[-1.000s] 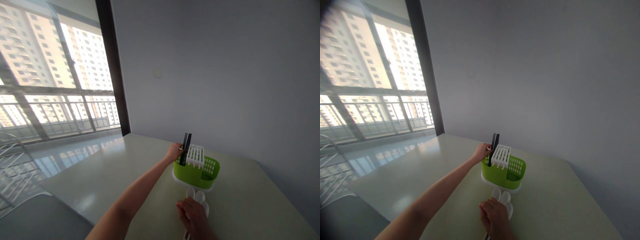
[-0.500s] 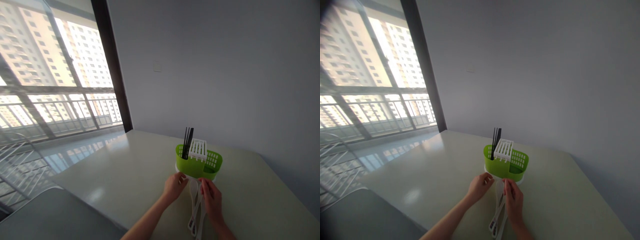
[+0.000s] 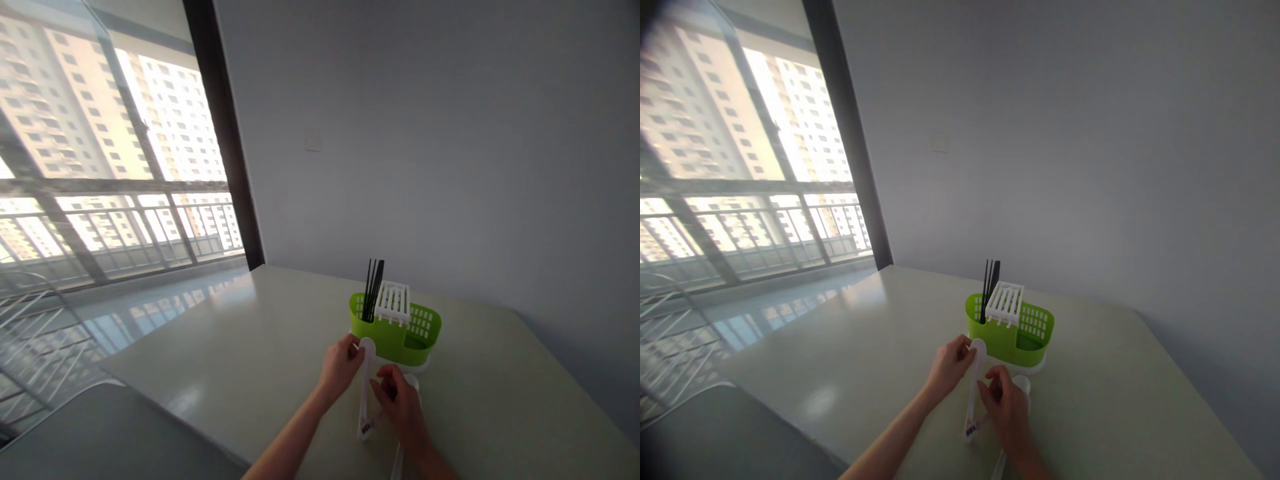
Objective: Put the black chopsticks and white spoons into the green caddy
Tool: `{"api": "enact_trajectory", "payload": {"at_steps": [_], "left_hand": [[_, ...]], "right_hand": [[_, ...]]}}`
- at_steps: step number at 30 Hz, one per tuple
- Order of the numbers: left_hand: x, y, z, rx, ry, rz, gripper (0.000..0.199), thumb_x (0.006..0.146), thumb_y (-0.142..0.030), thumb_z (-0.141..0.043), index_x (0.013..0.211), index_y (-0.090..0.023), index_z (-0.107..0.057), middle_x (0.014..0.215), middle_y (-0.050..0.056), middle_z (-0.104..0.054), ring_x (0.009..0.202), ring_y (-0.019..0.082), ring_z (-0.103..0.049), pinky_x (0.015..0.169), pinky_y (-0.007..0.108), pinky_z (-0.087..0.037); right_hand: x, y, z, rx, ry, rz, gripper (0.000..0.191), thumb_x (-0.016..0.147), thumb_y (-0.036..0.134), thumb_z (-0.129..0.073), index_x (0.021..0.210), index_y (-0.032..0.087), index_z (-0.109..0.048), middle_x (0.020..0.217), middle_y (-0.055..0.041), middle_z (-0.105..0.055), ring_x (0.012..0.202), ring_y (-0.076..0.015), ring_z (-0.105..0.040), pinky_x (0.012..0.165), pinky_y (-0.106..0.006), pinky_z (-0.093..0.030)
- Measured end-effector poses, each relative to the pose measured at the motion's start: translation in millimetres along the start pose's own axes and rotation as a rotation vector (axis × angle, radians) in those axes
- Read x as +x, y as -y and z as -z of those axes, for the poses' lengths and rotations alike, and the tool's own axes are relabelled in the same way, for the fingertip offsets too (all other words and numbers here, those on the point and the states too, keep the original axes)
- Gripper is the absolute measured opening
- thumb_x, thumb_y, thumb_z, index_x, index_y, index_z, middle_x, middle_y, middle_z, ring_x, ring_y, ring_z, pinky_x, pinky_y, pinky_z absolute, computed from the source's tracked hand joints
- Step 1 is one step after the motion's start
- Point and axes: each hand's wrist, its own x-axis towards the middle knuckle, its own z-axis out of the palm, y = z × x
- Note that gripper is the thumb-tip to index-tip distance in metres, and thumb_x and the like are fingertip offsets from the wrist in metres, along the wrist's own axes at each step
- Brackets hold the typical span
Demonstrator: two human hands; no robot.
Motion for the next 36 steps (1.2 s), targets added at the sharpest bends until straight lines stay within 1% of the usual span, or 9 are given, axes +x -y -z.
{"api": "enact_trajectory", "payload": {"at_steps": [3, 7, 10, 13, 16, 22, 27, 31, 36], "left_hand": [[-8, -12, 22.2, 0.0, -0.141, -0.117, 0.017, 0.083, -0.034, -0.046, 0.085, -0.021, -0.057, 0.061, -0.005, -0.056, 0.054, 0.008, -0.048, 0.054, 0.019, -0.034], [-25, -20, 27.8, 0.012, -0.177, -0.23, 0.014, 0.083, -0.029, -0.046, 0.088, -0.022, -0.057, 0.068, -0.003, -0.06, 0.058, 0.008, -0.051, 0.058, 0.018, -0.037], [-35, -19, 21.9, -0.024, -0.18, -0.266, 0.012, 0.082, -0.024, -0.047, 0.087, -0.022, -0.058, 0.067, -0.002, -0.06, 0.057, 0.009, -0.051, 0.058, 0.018, -0.038], [-40, -19, 18.1, -0.062, -0.19, -0.265, 0.011, 0.083, -0.024, -0.047, 0.085, -0.021, -0.057, 0.067, -0.001, -0.06, 0.056, 0.009, -0.05, 0.057, 0.018, -0.038], [-42, -20, 18.8, -0.059, -0.175, -0.268, 0.011, 0.083, -0.024, -0.046, 0.084, -0.021, -0.057, 0.066, -0.001, -0.06, 0.055, 0.008, -0.05, 0.056, 0.018, -0.039], [-39, -24, 31.0, -0.009, -0.186, -0.334, 0.012, 0.083, -0.022, -0.047, 0.082, -0.02, -0.059, 0.064, -0.001, -0.06, 0.055, 0.007, -0.051, 0.055, 0.016, -0.039], [-9, -46, 69.4, -0.024, -0.415, -0.362, 0.011, 0.082, -0.026, -0.051, 0.081, -0.019, -0.059, 0.06, -0.005, -0.058, 0.05, 0.005, -0.048, 0.053, 0.015, -0.038], [39, -68, 100.5, -0.036, -0.572, -0.359, 0.018, 0.082, -0.035, -0.051, 0.078, -0.019, -0.058, 0.061, -0.005, -0.057, 0.052, 0.005, -0.048, 0.054, 0.015, -0.038], [95, -67, 93.1, 0.126, -0.473, -0.265, 0.019, 0.084, -0.037, -0.047, 0.083, -0.021, -0.058, 0.068, -0.005, -0.063, 0.06, 0.007, -0.055, 0.057, 0.018, -0.036]], "right_hand": [[-2, 1, -4, -0.071, 0.105, 0.05, 0.029, 0.085, 0.046, -0.051, 0.101, 0.021, -0.052, 0.057, 0.006, -0.054, 0.048, -0.0129, -0.05, 0.047, -0.023, -0.033], [-6, 6, -5, -0.122, 0.203, 0.109, 0.026, 0.088, 0.039, -0.049, 0.109, 0.025, -0.054, 0.067, 0.0042, -0.06, 0.055, -0.0131, -0.054, 0.052, -0.023, -0.035], [-7, 7, -7, -0.152, 0.184, 0.114, 0.022, 0.087, 0.036, -0.051, 0.104, 0.023, -0.056, 0.068, 0.0035, -0.061, 0.057, -0.0135, -0.054, 0.053, -0.023, -0.035], [-6, 6, -8, -0.208, 0.163, 0.126, 0.015, 0.087, 0.034, -0.05, 0.084, 0.022, -0.058, 0.066, 0.003, -0.059, 0.059, -0.0138, -0.054, 0.053, -0.023, -0.034], [-5, 6, -10, -0.245, 0.166, 0.161, 0.025, 0.089, 0.035, -0.046, 0.069, 0.022, -0.053, 0.063, 0.0027, -0.057, 0.059, -0.0137, -0.054, 0.054, -0.023, -0.033], [-5, 4, -12, -0.205, 0.184, 0.16, 0.024, 0.091, 0.036, -0.044, 0.076, 0.021, -0.057, 0.068, 0.0016, -0.06, 0.065, -0.0147, -0.057, 0.058, -0.023, -0.036], [-6, 1, -8, -0.153, 0.208, 0.11, 0.025, 0.089, 0.036, -0.046, 0.107, 0.023, -0.057, 0.072, 0.0029, -0.062, 0.063, -0.0138, -0.059, 0.057, -0.022, -0.039], [-6, 1, -8, -0.178, 0.217, 0.119, 0.026, 0.089, 0.035, -0.045, 0.109, 0.023, -0.057, 0.075, 0.0016, -0.063, 0.069, -0.0149, -0.06, 0.062, -0.023, -0.042], [-5, 1, -10, -0.197, 0.255, 0.166, 0.023, 0.088, 0.03, -0.045, 0.103, 0.022, -0.06, 0.079, -0.001, -0.065, 0.075, -0.0163, -0.062, 0.07, -0.026, -0.044]]}}
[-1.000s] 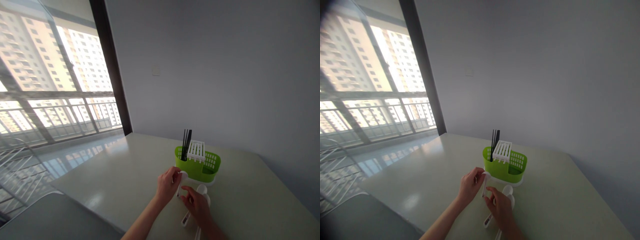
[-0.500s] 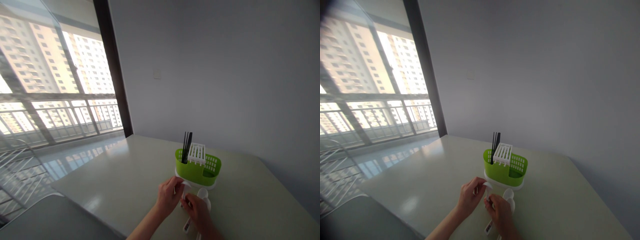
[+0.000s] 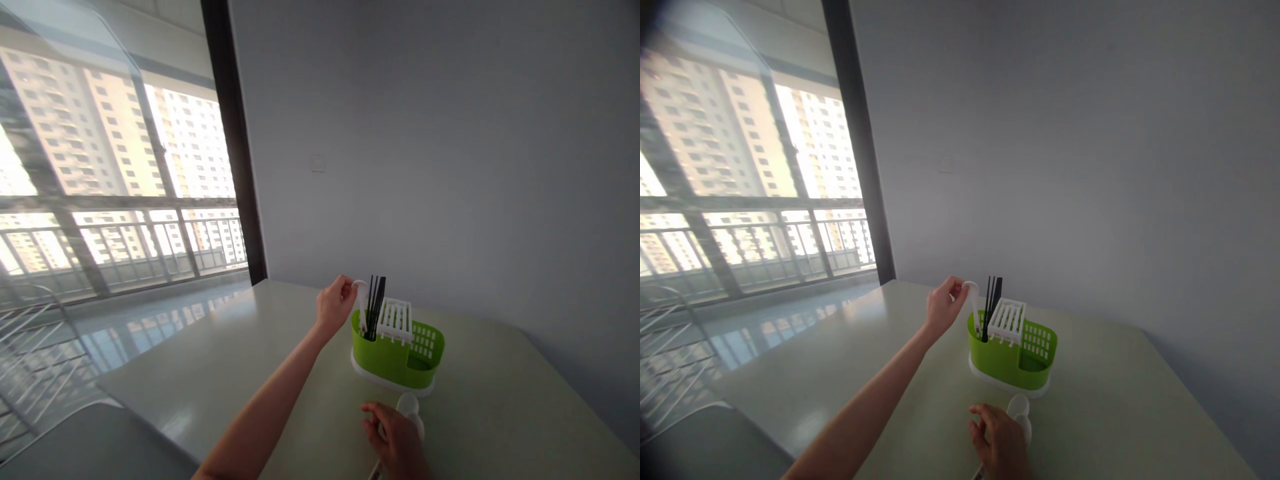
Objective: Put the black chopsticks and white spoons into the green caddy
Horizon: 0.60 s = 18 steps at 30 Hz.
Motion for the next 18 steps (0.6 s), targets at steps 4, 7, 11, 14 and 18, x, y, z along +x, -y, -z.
{"api": "enact_trajectory", "payload": {"at_steps": [4, 7, 11, 14, 18], "left_hand": [[3, 19, -34.9, 0.186, 0.265, 0.084, 0.018, 0.085, -0.034, -0.044, 0.089, -0.024, -0.059, 0.078, -0.004, -0.067, 0.069, 0.011, -0.059, 0.058, 0.02, -0.035], [-3, 29, -51.3, 0.226, 0.359, 0.102, 0.016, 0.083, -0.029, -0.047, 0.091, -0.023, -0.059, 0.082, -0.002, -0.068, 0.074, 0.013, -0.061, 0.06, 0.021, -0.037], [-8, 39, -61.8, 0.252, 0.41, 0.12, 0.016, 0.083, -0.028, -0.047, 0.092, -0.023, -0.059, 0.082, -0.001, -0.069, 0.076, 0.014, -0.062, 0.061, 0.021, -0.038], [-8, 43, -66.0, 0.283, 0.418, 0.124, 0.018, 0.083, -0.031, -0.046, 0.095, -0.024, -0.058, 0.081, 0.0, -0.068, 0.077, 0.015, -0.062, 0.063, 0.023, -0.039], [-7, 45, -67.2, 0.311, 0.403, 0.109, 0.02, 0.082, -0.035, -0.048, 0.096, -0.024, -0.058, 0.084, 0.001, -0.066, 0.079, 0.017, -0.061, 0.063, 0.024, -0.038]], "right_hand": [[0, -7, -5, -0.053, 0.006, 0.031, 0.021, 0.087, 0.026, -0.044, 0.099, 0.022, -0.061, 0.082, -0.0022, -0.066, 0.074, -0.0157, -0.062, 0.069, -0.025, -0.044], [0, -14, -9, -0.104, 0.0, 0.054, 0.02, 0.086, 0.024, -0.044, 0.096, 0.023, -0.061, 0.08, -0.0015, -0.065, 0.073, -0.0155, -0.062, 0.068, -0.024, -0.043], [1, -17, -14, -0.13, 0.003, 0.049, 0.017, 0.084, 0.02, -0.047, 0.093, 0.024, -0.061, 0.081, 0.0004, -0.066, 0.074, -0.0148, -0.062, 0.067, -0.023, -0.042], [1, -15, -15, -0.171, 0.019, 0.059, 0.015, 0.083, 0.017, -0.049, 0.087, 0.024, -0.061, 0.079, 0.0015, -0.066, 0.074, -0.0148, -0.061, 0.066, -0.023, -0.04], [2, -13, -17, -0.246, 0.037, 0.08, 0.014, 0.082, 0.014, -0.051, 0.08, 0.023, -0.06, 0.076, 0.0025, -0.065, 0.072, -0.0142, -0.06, 0.063, -0.023, -0.037]]}}
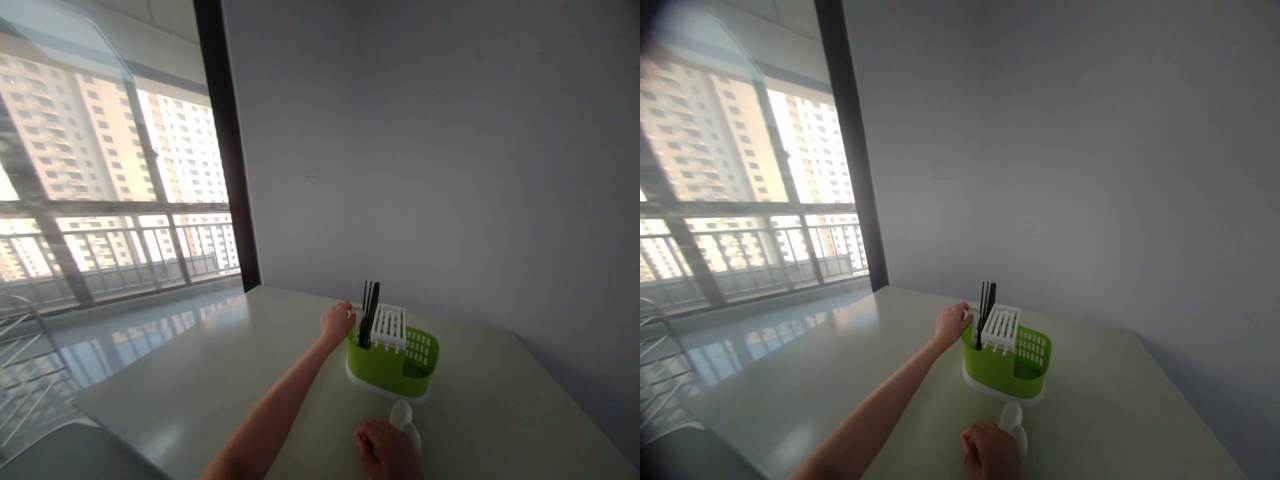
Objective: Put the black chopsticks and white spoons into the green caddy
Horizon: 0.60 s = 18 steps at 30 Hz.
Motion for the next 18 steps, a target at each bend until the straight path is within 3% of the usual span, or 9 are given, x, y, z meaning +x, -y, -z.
{"api": "enact_trajectory", "payload": {"at_steps": [5, 8, 10, 15, 18], "left_hand": [[-14, 2, 6.5, -0.059, -0.101, 0.001, 0.032, 0.083, -0.048, -0.044, 0.102, -0.025, -0.054, 0.075, -0.002, -0.062, 0.069, 0.014, -0.058, 0.058, 0.022, -0.034], [-41, 9, 0.7, -0.209, -0.211, 0.015, 0.033, 0.086, -0.049, -0.038, 0.097, -0.024, -0.054, 0.065, -0.005, -0.055, 0.061, 0.01, -0.054, 0.056, 0.02, -0.032], [-66, 15, -11.1, -0.301, -0.217, 0.03, 0.032, 0.087, -0.048, -0.037, 0.092, -0.023, -0.055, 0.06, -0.007, -0.05, 0.057, 0.009, -0.05, 0.055, 0.019, -0.031], [-128, 23, -48.6, -0.427, -0.019, 0.023, 0.028, 0.086, -0.041, -0.039, 0.086, -0.021, -0.059, 0.054, -0.007, -0.048, 0.051, 0.008, -0.043, 0.052, 0.019, -0.03], [-147, 18, -59.5, -0.439, 0.129, -0.004, 0.028, 0.084, -0.04, -0.043, 0.093, -0.022, -0.062, 0.059, -0.005, -0.055, 0.053, 0.009, -0.047, 0.053, 0.019, -0.032]], "right_hand": [[0, 0, 0, -0.061, 0.026, 0.001, 0.013, 0.079, 0.013, -0.054, 0.078, 0.024, -0.061, 0.074, 0.0032, -0.065, 0.069, -0.0134, -0.059, 0.06, -0.022, -0.034], [-1, 2, 1, -0.076, 0.029, -0.004, 0.012, 0.079, 0.015, -0.055, 0.075, 0.024, -0.06, 0.071, 0.003, -0.064, 0.069, -0.0138, -0.058, 0.059, -0.023, -0.033], [-3, 5, 3, -0.07, 0.023, -0.004, 0.01, 0.078, 0.016, -0.056, 0.071, 0.023, -0.059, 0.068, 0.0023, -0.063, 0.068, -0.0141, -0.057, 0.06, -0.023, -0.032], [-7, 18, 7, -0.006, 0.057, 0.028, 0.01, 0.072, 0.018, -0.059, 0.063, 0.02, -0.055, 0.066, 0.0007, -0.062, 0.07, -0.015, -0.055, 0.06, -0.024, -0.033], [-8, 24, 9, 0.037, 0.087, 0.072, 0.009, 0.069, 0.016, -0.06, 0.063, 0.02, -0.055, 0.066, 0.0009, -0.061, 0.072, -0.0157, -0.054, 0.06, -0.023, -0.034]]}}
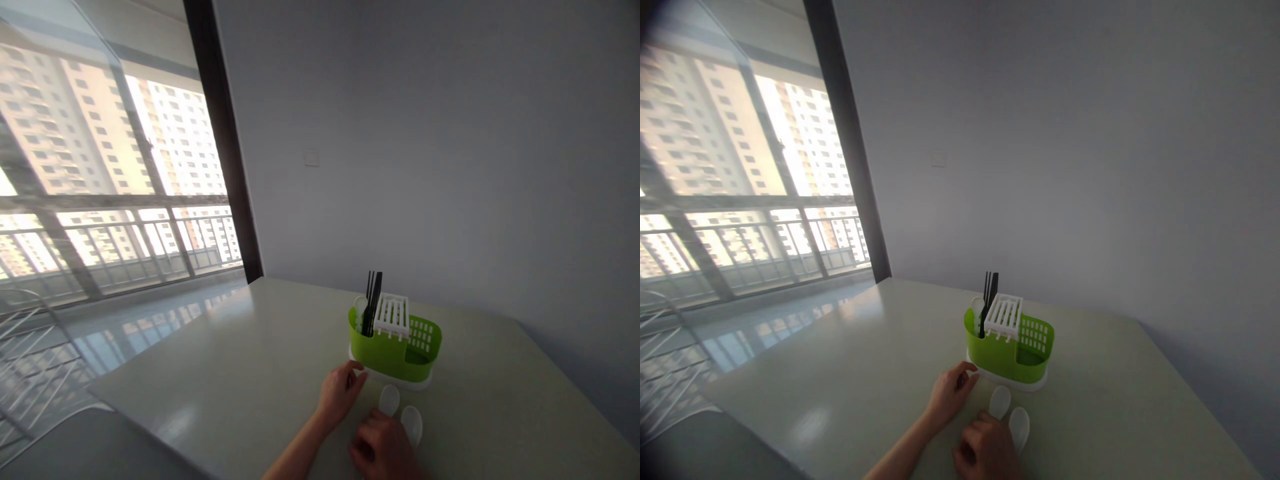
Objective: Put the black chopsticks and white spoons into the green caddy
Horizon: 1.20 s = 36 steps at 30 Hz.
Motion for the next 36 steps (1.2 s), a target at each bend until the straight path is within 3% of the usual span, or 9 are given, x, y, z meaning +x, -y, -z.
{"api": "enact_trajectory", "payload": {"at_steps": [4, 8, 13, 16, 21, 24, 29, 36], "left_hand": [[-3, -3, -7.6, 0.023, 0.132, 0.021, 0.03, 0.082, -0.042, -0.046, 0.095, -0.023, -0.065, 0.063, -0.003, -0.061, 0.056, 0.01, -0.051, 0.054, 0.02, -0.034], [-1, 5, -13.1, 0.016, 0.157, 0.043, 0.025, 0.077, -0.033, -0.052, 0.093, -0.021, -0.066, 0.061, -0.004, -0.06, 0.056, 0.01, -0.051, 0.054, 0.02, -0.034], [2, 15, -17.3, -0.127, 0.052, 0.062, 0.021, 0.075, -0.027, -0.049, 0.084, -0.016, -0.065, 0.051, -0.006, -0.046, 0.049, 0.008, -0.04, 0.05, 0.019, -0.03], [5, 17, -17.2, -0.201, -0.032, 0.079, 0.021, 0.077, -0.029, -0.048, 0.082, -0.015, -0.062, 0.049, -0.008, -0.039, 0.048, 0.007, -0.036, 0.048, 0.019, -0.027], [5, 14, -11.4, -0.277, -0.161, 0.066, 0.026, 0.081, -0.038, -0.045, 0.086, -0.017, -0.059, 0.052, -0.008, -0.035, 0.05, 0.008, -0.035, 0.049, 0.019, -0.027], [3, 7, -4.6, -0.283, -0.21, 0.049, 0.029, 0.083, -0.042, -0.043, 0.089, -0.018, -0.058, 0.054, -0.007, -0.036, 0.052, 0.008, -0.036, 0.049, 0.019, -0.029], [0, -11, 14.2, -0.161, -0.262, -0.028, 0.028, 0.086, -0.041, -0.04, 0.091, -0.02, -0.059, 0.056, -0.006, -0.04, 0.053, 0.008, -0.039, 0.051, 0.018, -0.032], [5, -43, 64.9, 0.159, -0.337, -0.294, 0.024, 0.088, -0.031, -0.038, 0.096, -0.021, -0.059, 0.066, -0.001, -0.059, 0.058, 0.009, -0.052, 0.059, 0.018, -0.039]], "right_hand": [[0, 0, 0, 0.071, 0.025, 0.099, 0.01, 0.066, 0.013, -0.061, 0.064, 0.02, -0.055, 0.067, 0.0027, -0.059, 0.076, -0.015, -0.053, 0.065, -0.023, -0.036], [0, -2, -2, 0.097, 0.035, 0.138, 0.01, 0.068, 0.014, -0.062, 0.067, 0.021, -0.056, 0.068, 0.0039, -0.056, 0.079, -0.0148, -0.051, 0.071, -0.023, -0.037], [2, -2, -1, 0.115, -0.032, 0.127, 0.011, 0.07, 0.013, -0.061, 0.075, 0.022, -0.058, 0.079, 0.0022, -0.057, 0.084, -0.0159, -0.05, 0.078, -0.026, -0.037], [3, -3, 5, 0.084, -0.132, 0.029, 0.01, 0.074, 0.011, -0.058, 0.078, 0.021, -0.057, 0.084, 0.0005, -0.057, 0.084, -0.016, -0.051, 0.076, -0.026, -0.036], [5, -7, 16, -0.089, -0.202, -0.181, 0.014, 0.076, 0.023, -0.063, 0.066, 0.021, -0.054, 0.067, 0.0013, -0.057, 0.069, -0.0178, -0.051, 0.067, -0.03, -0.032], [5, -9, 18, -0.09, -0.176, -0.169, 0.021, 0.08, 0.03, -0.061, 0.062, 0.022, -0.055, 0.062, 0.0028, -0.059, 0.067, -0.0169, -0.052, 0.068, -0.031, -0.03], [5, -13, 11, -0.018, -0.185, -0.133, 0.016, 0.086, 0.03, -0.055, 0.072, 0.023, -0.061, 0.063, 0.0045, -0.061, 0.065, -0.0144, -0.054, 0.069, -0.029, -0.029], [7, -22, 4, -0.046, -0.177, -0.023, 0.008, 0.085, 0.028, -0.052, 0.087, 0.024, -0.059, 0.064, 0.0045, -0.061, 0.063, -0.0146, -0.056, 0.068, -0.029, -0.03]]}}
